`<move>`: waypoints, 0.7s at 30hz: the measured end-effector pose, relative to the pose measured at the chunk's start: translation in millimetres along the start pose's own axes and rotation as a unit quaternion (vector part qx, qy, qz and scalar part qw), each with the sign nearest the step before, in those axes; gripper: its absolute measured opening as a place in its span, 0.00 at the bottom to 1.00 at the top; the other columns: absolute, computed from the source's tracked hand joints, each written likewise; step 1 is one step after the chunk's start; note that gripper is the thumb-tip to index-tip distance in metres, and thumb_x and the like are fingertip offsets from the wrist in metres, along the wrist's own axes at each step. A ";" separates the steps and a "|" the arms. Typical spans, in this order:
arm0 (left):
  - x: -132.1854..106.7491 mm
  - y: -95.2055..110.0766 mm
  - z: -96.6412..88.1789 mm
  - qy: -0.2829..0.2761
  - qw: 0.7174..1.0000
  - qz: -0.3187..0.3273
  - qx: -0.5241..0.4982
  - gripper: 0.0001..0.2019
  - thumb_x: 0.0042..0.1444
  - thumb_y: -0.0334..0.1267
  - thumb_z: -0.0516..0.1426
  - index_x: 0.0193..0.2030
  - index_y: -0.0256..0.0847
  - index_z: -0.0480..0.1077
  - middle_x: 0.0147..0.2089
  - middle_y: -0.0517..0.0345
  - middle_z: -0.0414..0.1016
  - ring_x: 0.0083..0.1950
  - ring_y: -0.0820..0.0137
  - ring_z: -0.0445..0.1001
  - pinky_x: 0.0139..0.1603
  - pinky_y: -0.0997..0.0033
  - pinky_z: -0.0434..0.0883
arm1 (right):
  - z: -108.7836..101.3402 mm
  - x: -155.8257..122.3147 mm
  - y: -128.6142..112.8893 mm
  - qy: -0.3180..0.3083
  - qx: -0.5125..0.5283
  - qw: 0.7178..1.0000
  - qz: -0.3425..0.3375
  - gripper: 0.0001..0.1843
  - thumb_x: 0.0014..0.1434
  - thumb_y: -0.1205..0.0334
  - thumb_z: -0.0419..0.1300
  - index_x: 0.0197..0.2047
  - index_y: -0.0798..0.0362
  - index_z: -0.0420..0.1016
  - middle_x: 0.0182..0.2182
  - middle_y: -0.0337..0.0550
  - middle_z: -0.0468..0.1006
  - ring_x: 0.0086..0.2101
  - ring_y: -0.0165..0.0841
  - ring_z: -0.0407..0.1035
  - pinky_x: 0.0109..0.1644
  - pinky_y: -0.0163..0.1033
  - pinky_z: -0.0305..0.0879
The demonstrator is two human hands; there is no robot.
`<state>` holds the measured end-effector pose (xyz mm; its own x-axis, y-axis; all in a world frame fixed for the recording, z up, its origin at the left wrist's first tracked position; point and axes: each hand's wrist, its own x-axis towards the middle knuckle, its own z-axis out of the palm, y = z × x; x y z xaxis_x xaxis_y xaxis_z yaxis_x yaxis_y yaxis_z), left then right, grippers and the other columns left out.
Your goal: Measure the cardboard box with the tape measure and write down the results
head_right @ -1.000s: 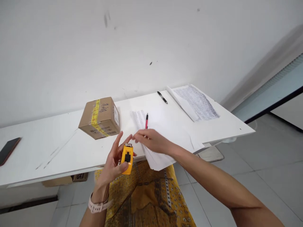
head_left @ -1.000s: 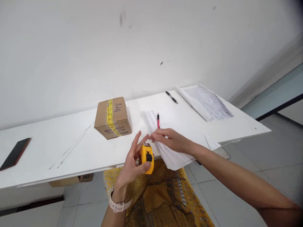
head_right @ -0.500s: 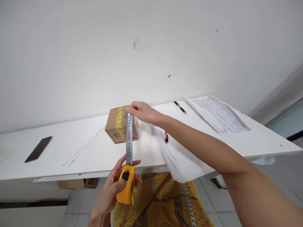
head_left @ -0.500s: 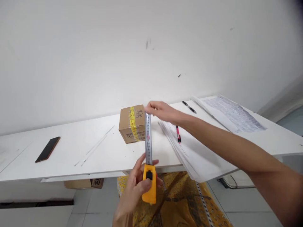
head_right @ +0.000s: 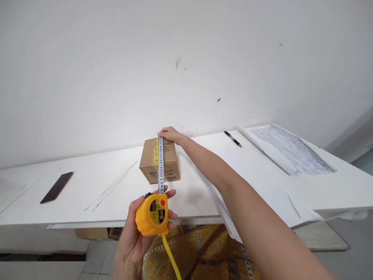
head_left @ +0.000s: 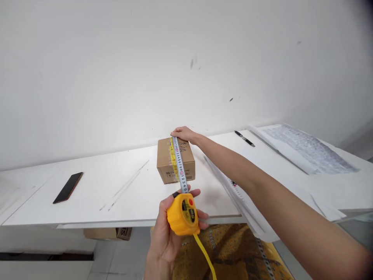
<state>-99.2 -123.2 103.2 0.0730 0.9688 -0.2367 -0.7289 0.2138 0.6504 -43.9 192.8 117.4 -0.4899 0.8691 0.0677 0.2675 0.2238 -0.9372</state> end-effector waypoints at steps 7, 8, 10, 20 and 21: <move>-5.8 -13.2 5.7 0.020 0.999 0.024 -0.001 0.20 0.61 0.48 0.58 0.58 0.43 0.70 0.59 0.42 0.74 0.37 0.57 0.81 0.35 0.59 0.76 | 0.0 -3.7 11.5 -0.013 0.079 0.997 -0.020 0.12 0.54 0.54 0.65 0.29 0.55 0.75 0.28 0.40 0.77 0.30 0.30 0.68 0.33 0.34 0.61; -4.6 -11.9 5.8 0.021 0.999 0.027 -0.001 0.21 0.61 0.49 0.57 0.58 0.43 0.70 0.59 0.42 0.73 0.37 0.57 0.81 0.35 0.59 0.76 | 0.9 -2.9 12.1 -0.010 0.080 0.997 -0.017 0.12 0.54 0.55 0.65 0.28 0.55 0.74 0.27 0.40 0.76 0.29 0.30 0.67 0.32 0.34 0.61; -1.8 -9.7 5.4 0.020 0.999 0.030 -0.004 0.23 0.60 0.50 0.58 0.59 0.44 0.70 0.59 0.42 0.73 0.37 0.57 0.80 0.35 0.58 0.76 | 2.7 -1.5 13.0 -0.008 0.088 0.996 -0.012 0.11 0.54 0.56 0.64 0.28 0.55 0.74 0.27 0.40 0.76 0.29 0.30 0.67 0.32 0.34 0.61; 4.4 -20.5 3.2 0.058 0.998 0.021 0.018 0.25 0.56 0.49 0.61 0.60 0.45 0.68 0.54 0.45 0.75 0.35 0.60 0.79 0.34 0.61 0.75 | 1.9 -2.3 13.7 -0.013 0.084 0.996 -0.009 0.12 0.56 0.56 0.64 0.28 0.55 0.72 0.27 0.40 0.75 0.28 0.29 0.66 0.33 0.35 0.60; 3.8 -20.3 3.0 0.058 0.998 0.023 0.019 0.25 0.56 0.49 0.61 0.59 0.44 0.68 0.53 0.45 0.75 0.35 0.60 0.79 0.34 0.61 0.75 | 1.0 -2.4 13.0 -0.017 0.077 0.997 -0.008 0.12 0.57 0.56 0.63 0.28 0.55 0.72 0.27 0.40 0.75 0.28 0.29 0.66 0.33 0.36 0.60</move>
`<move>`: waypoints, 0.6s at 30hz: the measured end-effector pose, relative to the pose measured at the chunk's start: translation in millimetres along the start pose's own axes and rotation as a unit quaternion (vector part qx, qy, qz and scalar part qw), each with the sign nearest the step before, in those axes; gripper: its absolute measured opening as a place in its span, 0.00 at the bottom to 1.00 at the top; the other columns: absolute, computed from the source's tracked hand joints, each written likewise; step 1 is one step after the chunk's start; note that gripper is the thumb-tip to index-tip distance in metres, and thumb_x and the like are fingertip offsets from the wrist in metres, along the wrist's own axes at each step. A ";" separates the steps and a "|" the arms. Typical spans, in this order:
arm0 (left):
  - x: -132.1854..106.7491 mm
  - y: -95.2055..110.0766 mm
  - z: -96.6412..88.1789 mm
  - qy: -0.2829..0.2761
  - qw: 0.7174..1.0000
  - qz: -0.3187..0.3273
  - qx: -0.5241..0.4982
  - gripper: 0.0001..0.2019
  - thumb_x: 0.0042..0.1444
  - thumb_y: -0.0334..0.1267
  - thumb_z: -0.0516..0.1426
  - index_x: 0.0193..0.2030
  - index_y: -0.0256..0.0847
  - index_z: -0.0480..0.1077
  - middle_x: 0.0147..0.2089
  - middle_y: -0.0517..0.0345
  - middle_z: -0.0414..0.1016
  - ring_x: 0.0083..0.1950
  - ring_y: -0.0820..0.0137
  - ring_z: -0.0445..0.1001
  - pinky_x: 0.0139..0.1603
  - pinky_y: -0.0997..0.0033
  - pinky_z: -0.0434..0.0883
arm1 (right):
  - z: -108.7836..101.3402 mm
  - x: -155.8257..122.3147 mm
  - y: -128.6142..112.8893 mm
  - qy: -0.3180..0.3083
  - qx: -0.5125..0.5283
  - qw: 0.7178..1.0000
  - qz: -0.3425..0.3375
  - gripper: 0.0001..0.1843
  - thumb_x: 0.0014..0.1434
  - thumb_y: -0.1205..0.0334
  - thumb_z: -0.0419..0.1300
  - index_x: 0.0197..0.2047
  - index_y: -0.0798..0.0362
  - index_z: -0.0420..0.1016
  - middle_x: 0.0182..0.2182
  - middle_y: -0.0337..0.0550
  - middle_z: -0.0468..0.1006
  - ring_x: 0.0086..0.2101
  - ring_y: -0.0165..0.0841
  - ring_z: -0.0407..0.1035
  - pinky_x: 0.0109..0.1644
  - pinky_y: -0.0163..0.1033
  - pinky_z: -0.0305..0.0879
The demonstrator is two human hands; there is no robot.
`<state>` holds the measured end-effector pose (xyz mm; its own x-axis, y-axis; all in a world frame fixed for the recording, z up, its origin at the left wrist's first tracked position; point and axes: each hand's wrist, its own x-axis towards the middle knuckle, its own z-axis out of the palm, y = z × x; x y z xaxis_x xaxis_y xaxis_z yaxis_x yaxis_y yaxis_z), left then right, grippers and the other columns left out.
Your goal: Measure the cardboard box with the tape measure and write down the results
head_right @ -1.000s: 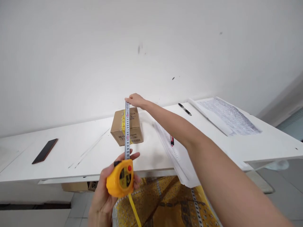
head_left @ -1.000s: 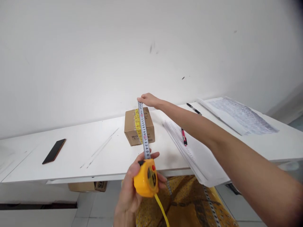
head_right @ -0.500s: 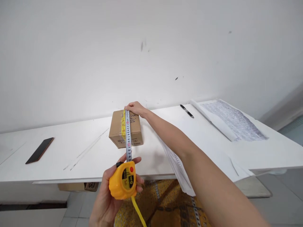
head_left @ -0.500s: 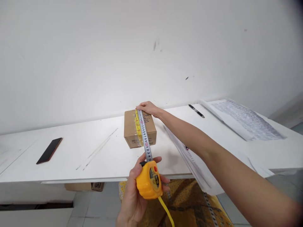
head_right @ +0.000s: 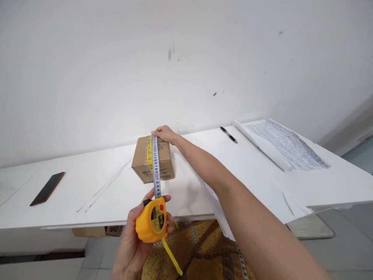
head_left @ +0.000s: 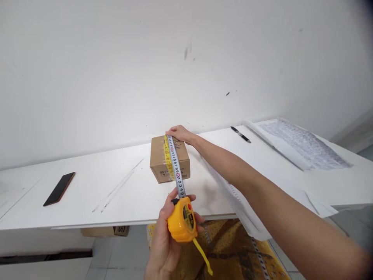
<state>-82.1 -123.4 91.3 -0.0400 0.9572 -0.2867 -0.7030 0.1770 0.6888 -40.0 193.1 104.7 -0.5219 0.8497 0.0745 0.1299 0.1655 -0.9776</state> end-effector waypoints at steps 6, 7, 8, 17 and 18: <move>-7.2 16.2 -10.8 0.000 1.000 0.002 0.011 0.23 0.57 0.48 0.60 0.57 0.40 0.72 0.52 0.44 0.76 0.35 0.60 0.78 0.32 0.62 0.75 | -19.6 -2.5 -20.0 -0.015 -0.045 0.999 -0.011 0.08 0.57 0.61 0.63 0.29 0.56 0.73 0.30 0.42 0.75 0.32 0.30 0.65 0.37 0.37 0.59; -8.4 21.8 -13.6 -0.005 1.000 0.002 0.011 0.22 0.58 0.47 0.60 0.56 0.39 0.73 0.52 0.43 0.76 0.34 0.61 0.78 0.31 0.64 0.74 | -25.8 -5.6 -27.0 -0.011 -0.052 0.998 -0.027 0.08 0.58 0.62 0.62 0.30 0.56 0.73 0.31 0.42 0.75 0.33 0.30 0.64 0.38 0.37 0.59; -9.6 28.3 -16.5 -0.013 1.000 0.005 0.013 0.22 0.57 0.47 0.59 0.56 0.38 0.74 0.52 0.42 0.77 0.33 0.61 0.78 0.30 0.65 0.73 | -32.5 -10.5 -34.9 -0.004 -0.056 0.997 -0.047 0.07 0.58 0.62 0.62 0.30 0.56 0.73 0.32 0.42 0.75 0.33 0.30 0.64 0.39 0.37 0.59; -12.6 93.7 -64.2 -0.027 0.993 0.113 0.006 0.31 0.46 0.52 0.64 0.53 0.33 0.76 0.53 0.35 0.77 0.28 0.62 0.74 0.18 0.68 0.70 | -70.1 -125.5 -71.3 -0.047 -0.047 0.995 -0.078 0.08 0.59 0.57 0.60 0.32 0.52 0.74 0.28 0.39 0.70 0.29 0.29 0.58 0.35 0.38 0.56; -8.4 99.0 -72.2 -0.019 0.990 0.142 -0.007 0.31 0.43 0.52 0.66 0.51 0.34 0.77 0.50 0.36 0.78 0.29 0.61 0.74 0.17 0.70 0.70 | -70.5 -137.1 -67.1 -0.053 -0.048 0.995 -0.064 0.09 0.59 0.56 0.61 0.31 0.52 0.73 0.27 0.38 0.68 0.29 0.29 0.58 0.35 0.38 0.56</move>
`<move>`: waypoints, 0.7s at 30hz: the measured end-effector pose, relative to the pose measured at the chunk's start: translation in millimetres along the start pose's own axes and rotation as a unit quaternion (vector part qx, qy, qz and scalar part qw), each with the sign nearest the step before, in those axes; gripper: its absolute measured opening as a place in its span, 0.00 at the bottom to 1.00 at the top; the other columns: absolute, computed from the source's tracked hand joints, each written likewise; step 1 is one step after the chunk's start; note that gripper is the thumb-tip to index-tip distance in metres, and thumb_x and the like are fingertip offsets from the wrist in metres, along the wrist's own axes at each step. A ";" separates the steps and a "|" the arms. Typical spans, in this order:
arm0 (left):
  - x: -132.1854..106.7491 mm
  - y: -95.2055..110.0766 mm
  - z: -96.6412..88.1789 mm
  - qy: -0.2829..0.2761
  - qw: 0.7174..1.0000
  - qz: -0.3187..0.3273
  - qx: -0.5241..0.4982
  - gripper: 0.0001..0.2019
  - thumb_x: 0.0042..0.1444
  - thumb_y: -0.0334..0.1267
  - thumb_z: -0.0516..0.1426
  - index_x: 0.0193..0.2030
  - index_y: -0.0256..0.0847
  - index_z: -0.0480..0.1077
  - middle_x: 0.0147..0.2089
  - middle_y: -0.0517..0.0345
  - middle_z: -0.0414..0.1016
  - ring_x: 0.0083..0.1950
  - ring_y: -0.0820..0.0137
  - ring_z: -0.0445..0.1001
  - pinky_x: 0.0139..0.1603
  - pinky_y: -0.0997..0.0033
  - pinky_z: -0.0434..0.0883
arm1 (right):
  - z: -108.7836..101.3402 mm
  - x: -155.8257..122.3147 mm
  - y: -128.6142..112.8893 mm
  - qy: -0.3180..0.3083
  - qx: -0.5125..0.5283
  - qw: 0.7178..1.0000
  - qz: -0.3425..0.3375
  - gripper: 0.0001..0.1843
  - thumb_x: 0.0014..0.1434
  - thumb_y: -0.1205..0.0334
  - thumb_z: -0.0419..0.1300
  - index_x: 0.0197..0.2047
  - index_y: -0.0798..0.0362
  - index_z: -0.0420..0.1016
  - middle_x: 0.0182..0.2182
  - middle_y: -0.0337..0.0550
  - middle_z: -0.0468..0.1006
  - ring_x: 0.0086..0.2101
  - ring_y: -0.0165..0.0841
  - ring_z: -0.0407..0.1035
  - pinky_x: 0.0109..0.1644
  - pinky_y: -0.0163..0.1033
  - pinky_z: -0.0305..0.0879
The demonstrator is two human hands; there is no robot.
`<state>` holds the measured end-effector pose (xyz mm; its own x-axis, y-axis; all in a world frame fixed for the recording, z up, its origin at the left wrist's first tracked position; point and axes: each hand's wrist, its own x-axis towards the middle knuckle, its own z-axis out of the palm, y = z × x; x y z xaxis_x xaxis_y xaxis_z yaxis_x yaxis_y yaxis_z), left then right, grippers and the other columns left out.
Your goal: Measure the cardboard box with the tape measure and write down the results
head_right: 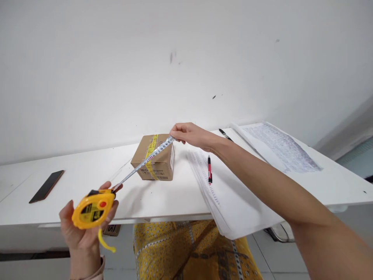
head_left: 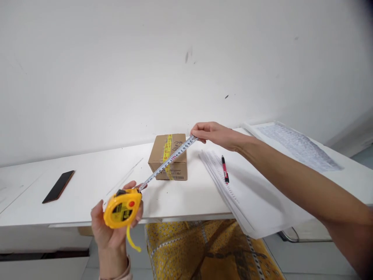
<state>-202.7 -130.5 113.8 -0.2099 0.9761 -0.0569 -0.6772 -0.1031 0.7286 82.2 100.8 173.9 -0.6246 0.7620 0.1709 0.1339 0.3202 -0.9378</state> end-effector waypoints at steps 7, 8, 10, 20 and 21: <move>48.4 23.3 -26.2 -0.017 0.995 0.071 0.062 0.37 0.26 0.43 0.74 0.48 0.37 0.76 0.48 0.39 0.78 0.38 0.55 0.78 0.20 0.72 0.74 | 7.2 -29.5 14.2 0.008 0.044 0.998 0.044 0.13 0.58 0.52 0.61 0.29 0.51 0.68 0.25 0.37 0.67 0.27 0.29 0.57 0.35 0.39 0.54; 52.9 27.1 -24.4 -0.033 0.993 0.076 0.088 0.35 0.26 0.41 0.74 0.48 0.37 0.76 0.47 0.39 0.79 0.36 0.56 0.78 0.21 0.71 0.74 | 6.1 -28.9 13.1 0.017 0.050 0.998 0.045 0.12 0.57 0.52 0.61 0.28 0.51 0.68 0.25 0.37 0.68 0.27 0.29 0.57 0.34 0.39 0.53; 59.2 35.0 -18.4 -0.076 0.982 0.066 0.157 0.33 0.28 0.37 0.74 0.47 0.35 0.77 0.46 0.38 0.79 0.32 0.56 0.79 0.21 0.68 0.75 | 1.9 -27.7 9.9 0.040 0.054 0.997 0.045 0.12 0.56 0.53 0.62 0.28 0.51 0.69 0.25 0.37 0.67 0.26 0.28 0.56 0.33 0.39 0.52; 105.6 60.2 -9.4 0.015 0.980 0.143 0.138 0.13 0.43 0.25 0.68 0.38 0.34 0.77 0.30 0.50 0.82 0.23 0.67 0.78 0.20 0.76 0.74 | 14.2 -34.2 17.9 0.074 0.071 0.994 0.033 0.13 0.56 0.51 0.62 0.29 0.51 0.67 0.24 0.38 0.71 0.26 0.29 0.59 0.32 0.39 0.56; 114.4 58.3 -8.8 0.027 0.981 0.157 0.113 0.09 0.48 0.27 0.68 0.37 0.35 0.77 0.31 0.53 0.83 0.23 0.71 0.76 0.20 0.80 0.73 | 22.7 -34.6 20.6 0.074 0.080 0.994 0.032 0.14 0.56 0.51 0.61 0.29 0.51 0.66 0.24 0.38 0.71 0.26 0.29 0.60 0.33 0.39 0.56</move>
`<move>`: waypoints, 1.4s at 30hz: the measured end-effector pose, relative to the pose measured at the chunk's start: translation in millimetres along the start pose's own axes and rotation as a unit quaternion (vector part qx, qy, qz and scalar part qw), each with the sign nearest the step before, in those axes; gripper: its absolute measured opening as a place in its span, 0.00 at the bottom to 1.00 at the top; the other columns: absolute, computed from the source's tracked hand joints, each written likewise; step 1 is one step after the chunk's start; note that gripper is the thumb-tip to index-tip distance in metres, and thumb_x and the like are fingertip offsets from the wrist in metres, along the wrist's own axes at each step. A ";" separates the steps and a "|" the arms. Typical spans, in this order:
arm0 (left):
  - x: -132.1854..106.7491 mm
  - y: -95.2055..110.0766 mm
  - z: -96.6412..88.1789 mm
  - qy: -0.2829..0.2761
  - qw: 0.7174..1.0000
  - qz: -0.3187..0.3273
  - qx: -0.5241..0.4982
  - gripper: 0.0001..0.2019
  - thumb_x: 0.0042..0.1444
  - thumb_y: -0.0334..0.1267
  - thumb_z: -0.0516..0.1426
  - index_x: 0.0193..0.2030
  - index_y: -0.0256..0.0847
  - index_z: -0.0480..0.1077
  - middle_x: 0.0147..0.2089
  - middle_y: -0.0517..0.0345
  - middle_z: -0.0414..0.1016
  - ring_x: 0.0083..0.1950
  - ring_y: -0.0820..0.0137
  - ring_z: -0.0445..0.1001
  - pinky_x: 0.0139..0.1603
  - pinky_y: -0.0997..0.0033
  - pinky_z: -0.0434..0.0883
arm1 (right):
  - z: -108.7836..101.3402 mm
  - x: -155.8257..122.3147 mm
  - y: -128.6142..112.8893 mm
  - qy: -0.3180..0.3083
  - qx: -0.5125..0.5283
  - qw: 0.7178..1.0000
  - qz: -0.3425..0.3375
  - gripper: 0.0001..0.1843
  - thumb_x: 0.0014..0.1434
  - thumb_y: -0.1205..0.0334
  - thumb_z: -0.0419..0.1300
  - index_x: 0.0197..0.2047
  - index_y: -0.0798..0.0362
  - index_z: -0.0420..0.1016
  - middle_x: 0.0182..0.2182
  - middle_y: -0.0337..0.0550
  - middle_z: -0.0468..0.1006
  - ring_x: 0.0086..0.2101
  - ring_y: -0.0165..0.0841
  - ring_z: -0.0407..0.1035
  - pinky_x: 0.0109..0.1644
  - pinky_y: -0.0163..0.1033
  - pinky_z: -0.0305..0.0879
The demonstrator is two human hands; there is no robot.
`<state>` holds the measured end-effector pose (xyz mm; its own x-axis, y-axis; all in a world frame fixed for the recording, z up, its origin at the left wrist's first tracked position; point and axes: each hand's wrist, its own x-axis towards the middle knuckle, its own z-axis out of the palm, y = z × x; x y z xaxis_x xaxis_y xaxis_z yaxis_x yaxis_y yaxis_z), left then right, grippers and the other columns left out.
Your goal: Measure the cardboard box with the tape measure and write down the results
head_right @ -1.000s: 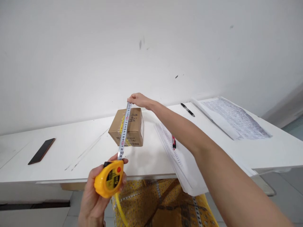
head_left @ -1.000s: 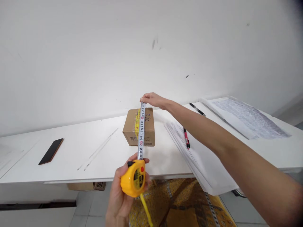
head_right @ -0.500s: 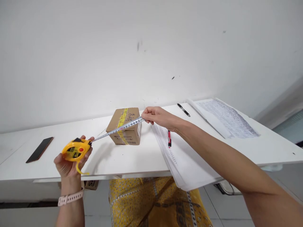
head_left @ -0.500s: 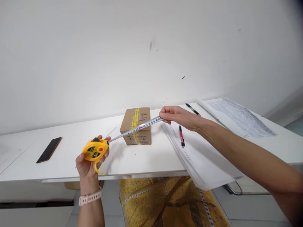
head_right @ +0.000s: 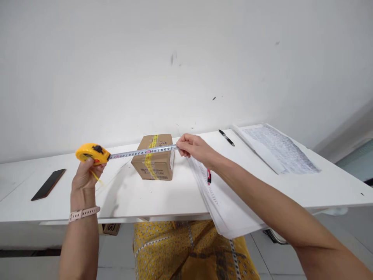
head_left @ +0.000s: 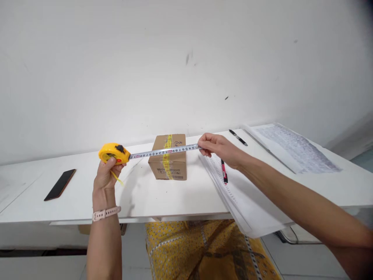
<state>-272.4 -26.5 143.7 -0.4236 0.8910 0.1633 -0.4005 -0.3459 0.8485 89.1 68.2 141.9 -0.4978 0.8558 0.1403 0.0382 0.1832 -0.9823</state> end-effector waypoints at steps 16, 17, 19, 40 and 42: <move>8.9 -93.7 38.8 0.019 0.996 -0.005 -0.087 0.17 0.54 0.46 0.68 0.44 0.38 0.77 0.43 0.51 0.83 0.42 0.63 0.82 0.43 0.69 0.78 | 52.5 11.9 46.0 -0.008 0.012 1.000 0.006 0.14 0.60 0.46 0.58 0.38 0.48 0.66 0.20 0.30 0.65 0.25 0.29 0.59 0.32 0.36 0.54; 5.2 -93.5 39.4 0.018 0.996 0.002 -0.087 0.17 0.52 0.47 0.68 0.44 0.38 0.77 0.43 0.51 0.83 0.43 0.63 0.82 0.43 0.70 0.78 | 51.4 13.4 47.2 -0.012 0.023 1.000 0.010 0.15 0.60 0.45 0.59 0.39 0.48 0.67 0.20 0.30 0.65 0.25 0.29 0.59 0.32 0.36 0.55; -2.0 -93.9 38.6 0.019 0.996 0.017 -0.086 0.19 0.50 0.47 0.70 0.43 0.37 0.77 0.44 0.51 0.83 0.44 0.62 0.82 0.43 0.71 0.77 | 49.5 16.5 49.7 -0.021 0.038 0.999 0.022 0.17 0.59 0.44 0.60 0.42 0.48 0.68 0.19 0.30 0.64 0.24 0.29 0.58 0.32 0.36 0.55; -11.5 -103.9 19.8 0.054 0.992 0.077 -0.080 0.24 0.41 0.53 0.72 0.40 0.38 0.78 0.43 0.52 0.83 0.42 0.60 0.83 0.43 0.68 0.80 | 46.3 23.3 58.5 -0.058 0.055 0.996 0.034 0.18 0.60 0.42 0.60 0.39 0.49 0.69 0.18 0.30 0.65 0.23 0.27 0.56 0.32 0.36 0.54; -11.3 -103.8 19.9 0.052 0.992 0.077 -0.080 0.24 0.41 0.53 0.72 0.40 0.38 0.78 0.42 0.52 0.83 0.42 0.60 0.84 0.44 0.68 0.80 | 46.0 23.3 58.0 -0.058 0.055 0.996 0.037 0.19 0.59 0.41 0.60 0.37 0.49 0.68 0.18 0.30 0.66 0.23 0.27 0.56 0.32 0.36 0.54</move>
<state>-209.9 5.2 63.8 -0.5685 0.7914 0.2247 -0.4445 -0.5253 0.7256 39.9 76.5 82.5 -0.5945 0.8020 0.0576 -0.0141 0.0613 -0.9980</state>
